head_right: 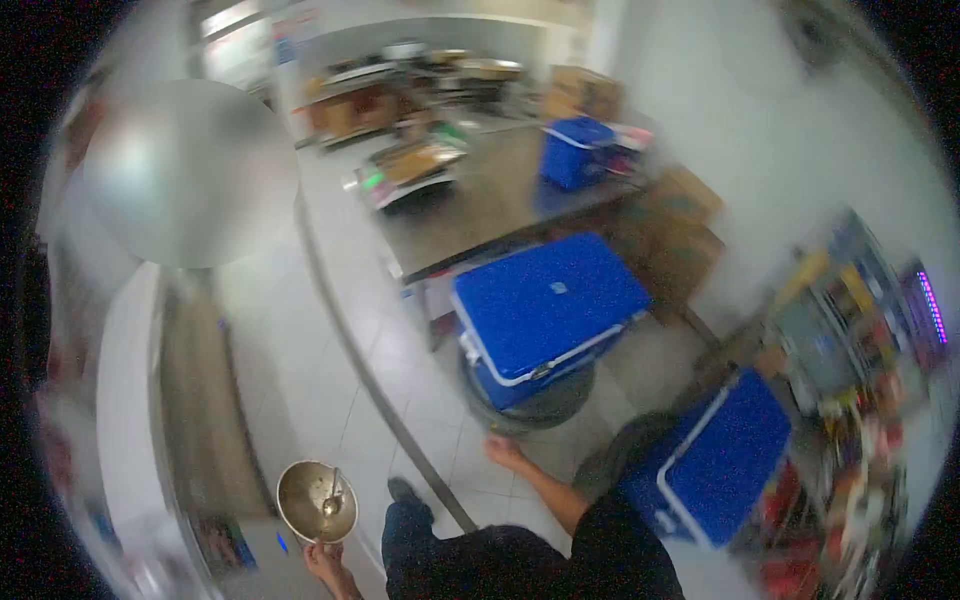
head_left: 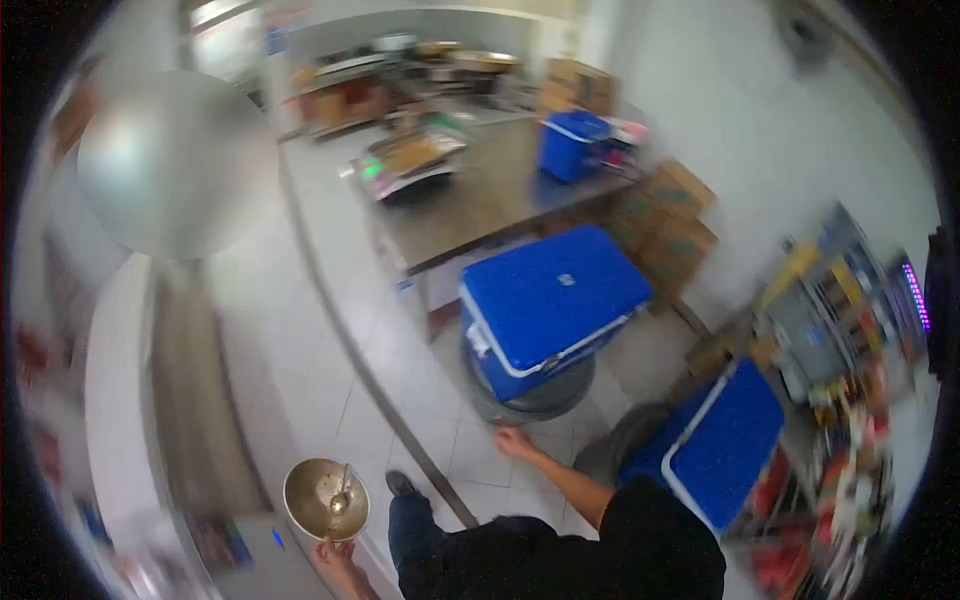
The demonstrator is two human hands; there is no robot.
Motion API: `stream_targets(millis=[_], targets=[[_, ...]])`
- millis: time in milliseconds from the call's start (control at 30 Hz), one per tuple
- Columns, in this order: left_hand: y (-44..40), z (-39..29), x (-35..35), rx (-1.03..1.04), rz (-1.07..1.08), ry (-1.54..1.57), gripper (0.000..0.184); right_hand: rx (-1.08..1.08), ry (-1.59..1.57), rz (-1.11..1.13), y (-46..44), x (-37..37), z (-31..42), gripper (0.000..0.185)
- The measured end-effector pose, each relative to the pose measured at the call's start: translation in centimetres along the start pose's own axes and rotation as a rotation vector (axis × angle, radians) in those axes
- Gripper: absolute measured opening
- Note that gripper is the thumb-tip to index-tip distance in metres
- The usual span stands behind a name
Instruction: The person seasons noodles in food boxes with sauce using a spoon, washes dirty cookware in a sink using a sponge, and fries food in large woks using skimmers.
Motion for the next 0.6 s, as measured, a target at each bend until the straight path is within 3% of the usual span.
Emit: stream_targets(millis=[33, 67, 100, 133, 233, 300, 333, 367, 400, 433, 467, 533, 567, 600], targets=[[-3.7, -2.0, 4.4, -0.017, 0.068, -0.04, 0.022, 0.14, 0.266, -0.213, 1.7, -1.2, -4.0, 0.034], [-7.2, -4.0, 9.0, -0.03, 0.137, -0.081, 0.022, 0.265, 0.502, -0.103, 2.9, -0.4, -10.1, 0.037], [-15.2, -0.7, 10.6, -0.145, 0.392, -0.119, 0.035, 0.368, 0.781, -0.37, 2.5, 2.1, -25.0, 0.029], [-22.3, 2.5, 12.2, -0.243, 0.656, -0.179, 0.049, 0.339, 0.886, -0.062, 5.9, 4.3, -32.0, 0.026], [-15.7, -13.4, 29.5, -0.253, 0.609, -0.622, 0.038, 0.843, 0.444, -0.346, 25.1, 6.0, -20.5, 0.022], [-23.2, -13.6, 37.4, -0.205, 0.719, -0.43, 0.038, 1.231, -0.007, -0.692, 35.7, 8.1, -9.5, 0.033], [-29.2, -13.1, 41.7, -0.188, 0.73, -0.306, 0.038, 1.3, -0.073, -0.786, 35.7, 10.7, -5.6, 0.026], [-34.1, -12.6, 45.5, -0.137, 0.748, -0.291, 0.036, 1.227, 0.185, -0.509, 34.2, 14.5, -4.8, 0.02], [-38.0, -12.5, 49.4, -0.134, 0.777, -0.258, 0.035, 1.344, 0.225, -0.434, 33.1, 17.4, -2.5, 0.019], [-41.8, -12.9, 53.9, -0.127, 0.808, -0.219, 0.033, 1.394, 0.059, -0.851, 32.0, 23.8, -7.1, 0.021], [-44.9, -13.7, 57.6, -0.115, 0.834, -0.179, 0.032, 1.453, 0.023, -0.573, 27.6, 24.8, -3.4, 0.022], [-51.9, -14.7, 63.0, -0.172, 0.807, -0.198, 0.034, 1.389, -0.083, -0.38, 14.4, 24.6, 2.7, 0.024], [-57.2, -14.2, 65.8, 0.306, 1.231, -0.358, 0.045, 1.28, -0.098, -0.362, 5.9, 22.6, 5.5, 0.025], [-58.3, -17.3, 66.2, 0.026, 0.979, -0.338, 0.045, 1.12, -0.097, -0.355, -3.2, 19.0, 9.2, 0.027]])
Point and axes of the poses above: each hand's wrist, its own y-axis away from the middle knuckle, its own x-axis out of the palm, z = x × y, the point moved 7 cm from there along -y, towards the middle knuckle, and after that the axes turned 8 degrees about z, right-handed, at the moved point
